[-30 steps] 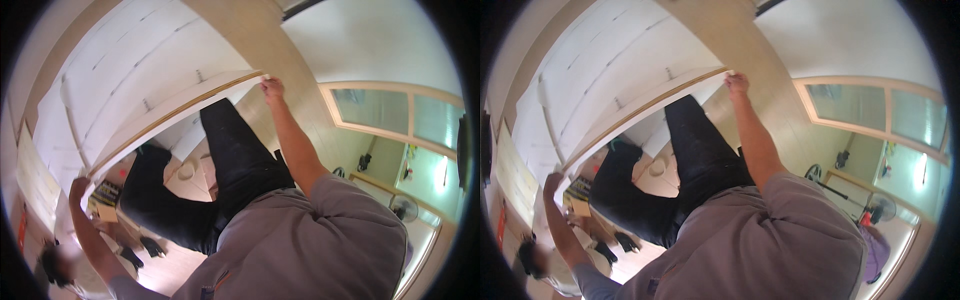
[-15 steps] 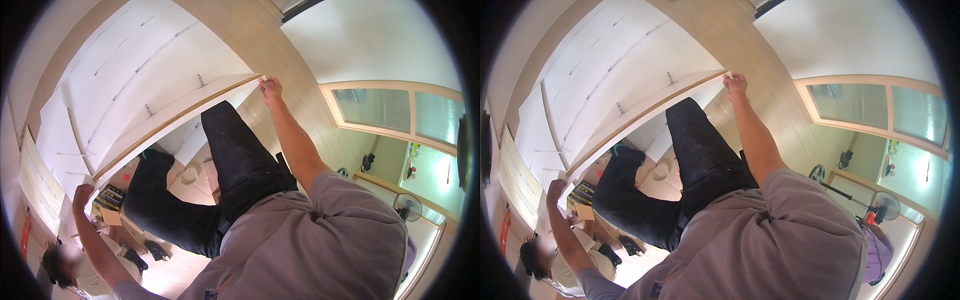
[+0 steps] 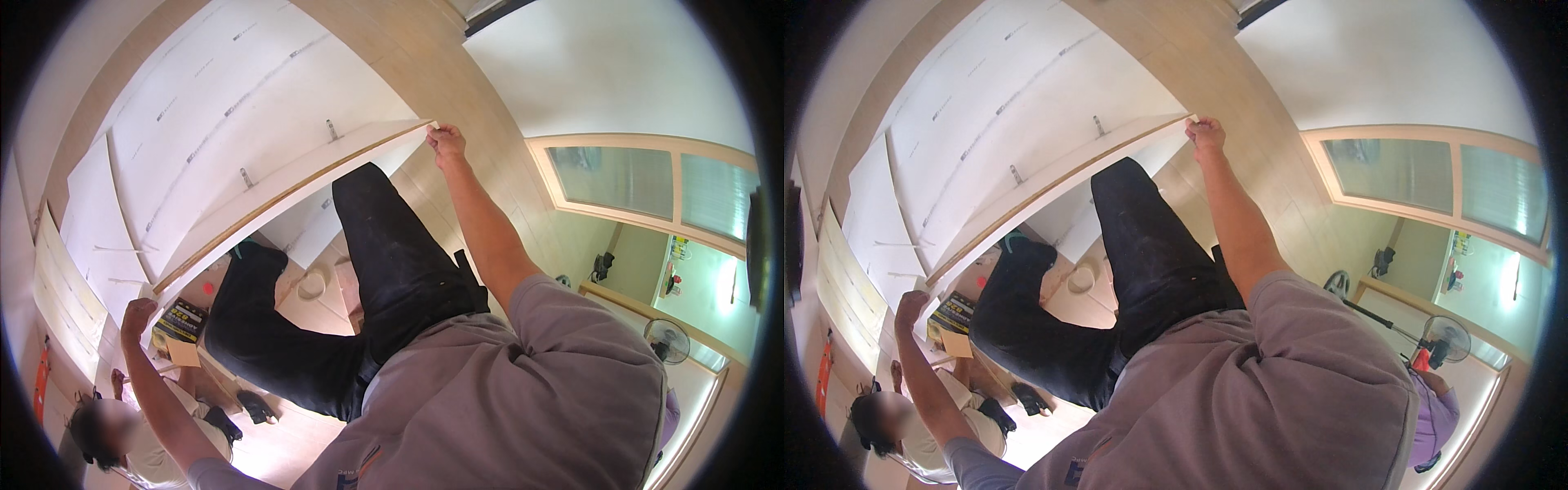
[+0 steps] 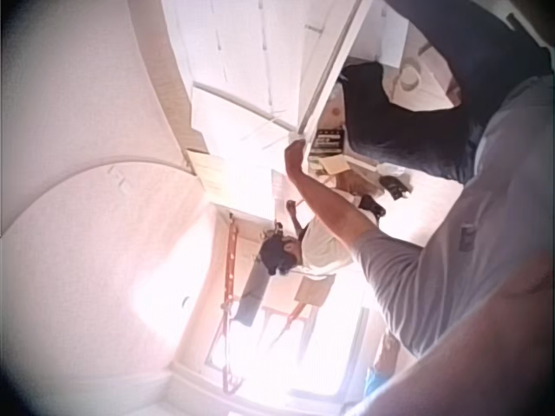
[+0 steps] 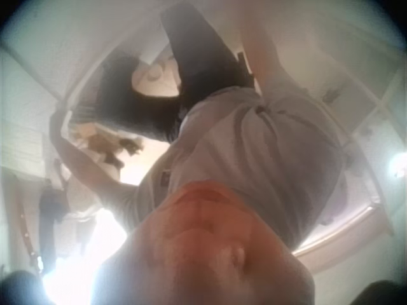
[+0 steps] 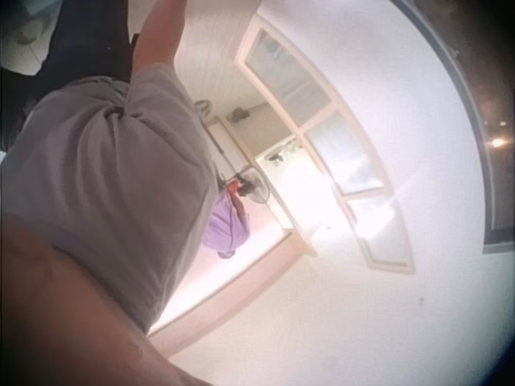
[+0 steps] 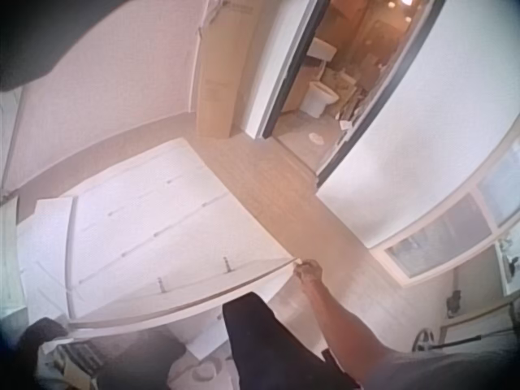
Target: The person applies glue along the edge of a white board and then applies white edge banding to cover the exposed edge. They smooth the banding by hand and later use scissors to trim the excess.
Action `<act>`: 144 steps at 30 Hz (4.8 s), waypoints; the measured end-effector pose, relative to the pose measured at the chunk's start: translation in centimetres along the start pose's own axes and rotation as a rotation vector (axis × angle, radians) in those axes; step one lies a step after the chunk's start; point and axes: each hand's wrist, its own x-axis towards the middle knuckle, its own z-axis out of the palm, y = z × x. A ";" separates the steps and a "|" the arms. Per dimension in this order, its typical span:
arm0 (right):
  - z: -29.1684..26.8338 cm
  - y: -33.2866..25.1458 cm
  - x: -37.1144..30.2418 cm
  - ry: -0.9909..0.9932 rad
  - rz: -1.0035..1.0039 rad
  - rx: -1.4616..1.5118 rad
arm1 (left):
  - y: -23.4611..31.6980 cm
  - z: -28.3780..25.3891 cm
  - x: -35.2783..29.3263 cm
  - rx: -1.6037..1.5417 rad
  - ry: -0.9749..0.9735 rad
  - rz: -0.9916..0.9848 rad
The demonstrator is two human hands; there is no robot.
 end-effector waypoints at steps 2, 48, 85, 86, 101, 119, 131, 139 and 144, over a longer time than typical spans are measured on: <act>0.1 -0.2 -0.2 0.003 0.007 0.004 | -0.5 0.1 0.5 -0.027 -0.030 -0.029; -3.8 1.6 6.5 -0.256 0.065 -0.168 | 0.9 -1.9 1.5 0.252 -0.066 -0.044; -3.0 -25.5 -20.2 -0.893 -0.493 -0.603 | 35.1 11.3 -34.8 -0.423 -0.255 0.731; -2.0 -27.7 -26.3 -1.106 -0.508 -0.706 | 36.2 12.4 -34.4 -0.463 -0.256 0.732; -2.8 -19.5 -42.3 -1.390 -0.608 -0.909 | 38.8 21.0 -32.0 -0.500 -0.174 0.673; -5.7 -15.4 -39.7 -1.524 -0.072 -0.906 | 38.6 24.7 -31.8 -0.332 -0.211 0.669; -5.7 -17.1 -39.9 -1.518 -0.034 -0.817 | 37.1 26.7 -34.6 -0.255 -0.026 0.933; -4.3 -21.1 -42.9 -1.523 -0.372 -1.049 | 38.7 25.9 -38.1 -0.161 0.386 0.863; -5.3 -22.0 -44.8 -1.454 -0.872 -1.115 | 39.9 26.5 -37.9 -0.109 0.500 0.841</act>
